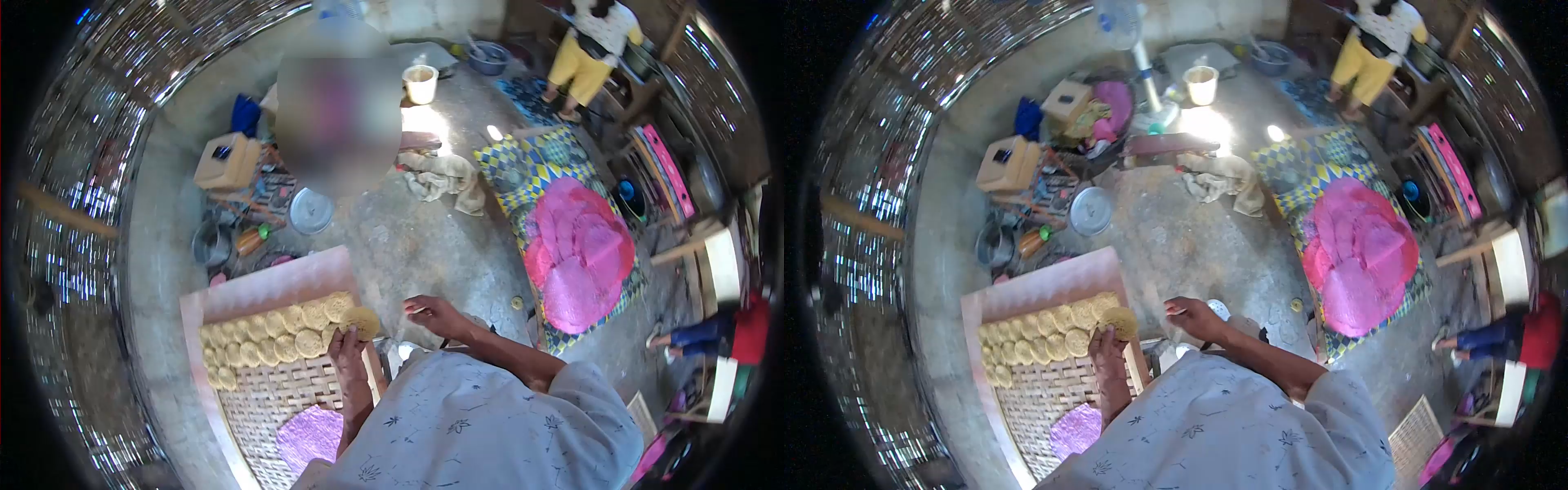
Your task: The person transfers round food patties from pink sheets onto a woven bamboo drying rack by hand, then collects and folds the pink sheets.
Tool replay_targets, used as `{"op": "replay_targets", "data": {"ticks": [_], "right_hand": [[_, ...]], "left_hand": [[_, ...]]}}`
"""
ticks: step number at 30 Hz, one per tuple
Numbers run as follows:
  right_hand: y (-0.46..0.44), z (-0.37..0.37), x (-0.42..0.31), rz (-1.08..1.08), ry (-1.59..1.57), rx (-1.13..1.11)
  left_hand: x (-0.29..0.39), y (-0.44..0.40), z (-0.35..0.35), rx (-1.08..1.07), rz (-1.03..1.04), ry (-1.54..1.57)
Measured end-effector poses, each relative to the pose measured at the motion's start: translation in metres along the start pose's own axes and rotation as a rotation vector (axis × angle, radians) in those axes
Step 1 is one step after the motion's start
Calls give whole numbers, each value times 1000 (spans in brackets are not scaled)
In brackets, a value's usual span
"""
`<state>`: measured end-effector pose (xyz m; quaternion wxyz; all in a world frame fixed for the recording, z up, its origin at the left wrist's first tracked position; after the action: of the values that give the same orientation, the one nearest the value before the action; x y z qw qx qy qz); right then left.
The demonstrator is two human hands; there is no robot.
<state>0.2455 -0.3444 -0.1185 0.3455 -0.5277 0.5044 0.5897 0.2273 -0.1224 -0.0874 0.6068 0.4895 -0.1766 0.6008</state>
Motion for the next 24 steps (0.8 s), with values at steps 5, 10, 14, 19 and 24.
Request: {"op": "replay_targets", "data": {"ticks": [5, 10, 14, 19, 24], "right_hand": [[21, -20, 39, 218, -37, 62], [43, -15, 45, 271, 38, 7], [48, 5, 30, 287, 77, -53], [40, 23, 31, 290, 114, -98], [37, 48, 39, 306, 141, -153]], "left_hand": [[-15, 9, -42, 70, 5, -22], [-7, 3, -109, 220, 96, -116], [72, 27, -155, 437, 287, -125], [88, 38, -223, 540, 393, -17], [59, 55, -221, 574, 354, 85]]}}
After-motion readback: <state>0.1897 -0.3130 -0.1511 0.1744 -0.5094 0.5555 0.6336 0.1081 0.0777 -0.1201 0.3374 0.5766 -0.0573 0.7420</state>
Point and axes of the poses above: each hand's wrist, its own y-axis away from the middle knuckle, its own z-axis out of the palm, x = y × z, the point moved 9 cm from there along -y, towards the middle knuckle, and after that the axes turned 5 degrees about y, right-handed, at the moved point
